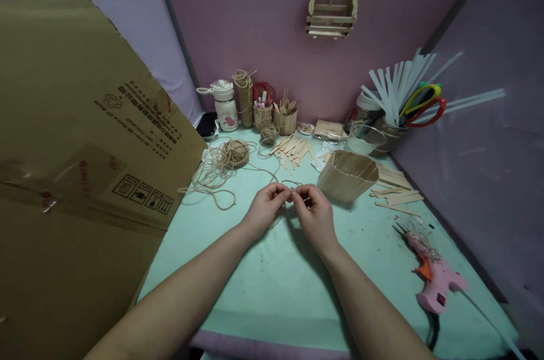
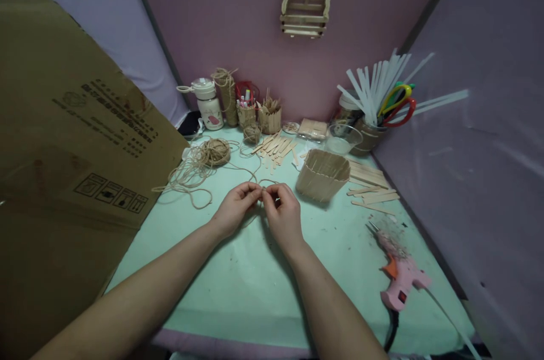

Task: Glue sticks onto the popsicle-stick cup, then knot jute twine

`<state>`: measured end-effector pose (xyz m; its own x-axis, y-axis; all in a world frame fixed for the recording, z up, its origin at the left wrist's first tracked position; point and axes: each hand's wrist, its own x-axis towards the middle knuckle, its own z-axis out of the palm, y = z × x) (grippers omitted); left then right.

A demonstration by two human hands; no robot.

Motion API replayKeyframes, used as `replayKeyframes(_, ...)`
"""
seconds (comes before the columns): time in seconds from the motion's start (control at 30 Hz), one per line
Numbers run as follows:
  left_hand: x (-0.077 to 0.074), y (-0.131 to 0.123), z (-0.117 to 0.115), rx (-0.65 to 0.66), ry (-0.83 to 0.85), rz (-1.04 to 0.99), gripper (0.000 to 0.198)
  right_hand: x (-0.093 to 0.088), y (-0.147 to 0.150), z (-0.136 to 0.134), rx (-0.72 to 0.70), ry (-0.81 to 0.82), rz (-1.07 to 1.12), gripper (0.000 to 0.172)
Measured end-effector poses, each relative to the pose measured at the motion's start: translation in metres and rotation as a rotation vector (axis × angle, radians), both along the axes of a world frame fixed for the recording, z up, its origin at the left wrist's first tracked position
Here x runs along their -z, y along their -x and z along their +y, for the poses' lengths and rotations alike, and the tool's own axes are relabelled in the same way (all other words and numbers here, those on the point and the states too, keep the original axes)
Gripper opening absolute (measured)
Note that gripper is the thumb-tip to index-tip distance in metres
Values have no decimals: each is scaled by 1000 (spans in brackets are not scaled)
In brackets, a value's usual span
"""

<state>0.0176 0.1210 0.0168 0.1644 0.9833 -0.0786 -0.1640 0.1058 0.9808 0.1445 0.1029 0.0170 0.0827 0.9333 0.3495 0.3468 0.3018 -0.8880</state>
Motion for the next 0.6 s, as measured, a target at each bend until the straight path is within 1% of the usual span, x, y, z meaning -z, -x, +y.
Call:
replayKeyframes(0.1, 1, 2, 1, 40, -39, 62, 18, -1, -1, 0, 11, 6, -1, 15)
replayKeyframes(0.2, 1, 5, 1, 5, -164, 254, 10, -1, 0, -1, 17, 11, -19, 15)
replayKeyframes(0.27, 1, 6, -1, -7, -236, 396, 10, 1, -1, -1, 61, 29, 24, 15)
replayKeyframes(0.33, 0, 4, -4, -6, -263, 477, 11, 2, -2, 0, 129, 45, 110, 15)
replayKeyframes(0.4, 0, 2, -6, 0, -257, 492, 12, 3, -4, 1, 190, 55, 200, 16)
replayKeyframes(0.47, 1, 0, -8, -5, -229, 470, 13, 4, -7, 3, 197, 79, 265, 17)
replayKeyframes(0.6, 5, -2, -8, -4, -70, 325, 19, 5, -10, 9, 79, 223, 353, 22)
